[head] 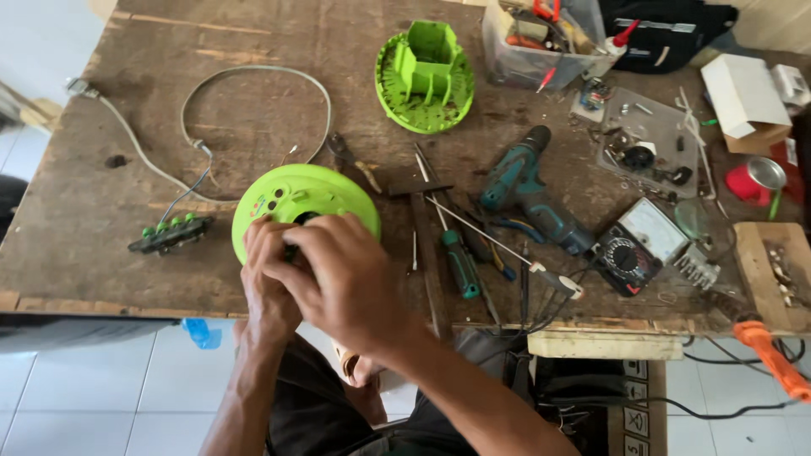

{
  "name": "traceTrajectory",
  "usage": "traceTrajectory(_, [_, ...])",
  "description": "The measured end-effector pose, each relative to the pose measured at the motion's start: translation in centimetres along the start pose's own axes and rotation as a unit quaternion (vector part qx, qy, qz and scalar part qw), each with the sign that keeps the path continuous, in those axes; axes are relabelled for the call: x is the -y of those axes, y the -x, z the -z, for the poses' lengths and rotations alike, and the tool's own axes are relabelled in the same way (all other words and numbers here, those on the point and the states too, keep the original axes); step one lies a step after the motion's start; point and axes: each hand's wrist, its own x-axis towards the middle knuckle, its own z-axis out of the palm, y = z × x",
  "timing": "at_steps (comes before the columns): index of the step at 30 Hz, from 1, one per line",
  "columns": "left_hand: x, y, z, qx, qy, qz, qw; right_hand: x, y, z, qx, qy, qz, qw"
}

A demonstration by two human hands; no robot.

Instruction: The person works on a green plastic appliance base on a wooden workbench. They use a hammer to tap a metal component inside the base, then use a wrench to tighten a bolt. The person also briefly opens a plastic container of tools.

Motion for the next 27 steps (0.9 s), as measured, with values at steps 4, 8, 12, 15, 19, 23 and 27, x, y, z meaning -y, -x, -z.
traceTrajectory(4, [1.2,1.1,0.1,0.021,-0.022,0.017,0.999,0.0,-0.4,-1.1,-0.026,0.085,0.011,0.996])
traceTrajectory(8, [-0.3,0.0,-0.4,0.003,-0.017,0.007,1.0,-0.1,-0.6,-0.6,-0.023,0.134,0.022,0.991])
traceTrajectory(12, [-0.8,-0.8,-0.3,-0.014,0.006,-0.019,1.0,-0.5,-0.7,-1.3,-0.033,0.143,0.065,0.987])
traceTrajectory(15, [-1.6,-1.1,-0.4,-0.019,0.005,-0.018,1.0,-0.5,-1.0,-1.3,-0.034,0.156,0.086,0.983])
traceTrajectory(19, [-1.6,-1.0,-0.6,-0.022,-0.007,-0.021,1.0,-0.8,-1.1,-1.1,-0.022,0.173,0.112,0.978])
traceTrajectory(23, [-2.0,-1.1,-0.5,-0.033,-0.007,-0.018,0.999,-1.1,-0.9,-1.4,-0.025,0.161,0.125,0.979])
traceTrajectory(27, [-2.9,-0.6,-0.3,-0.021,-0.042,0.024,0.999,-0.8,-0.6,-0.7,-0.035,0.133,0.098,0.986])
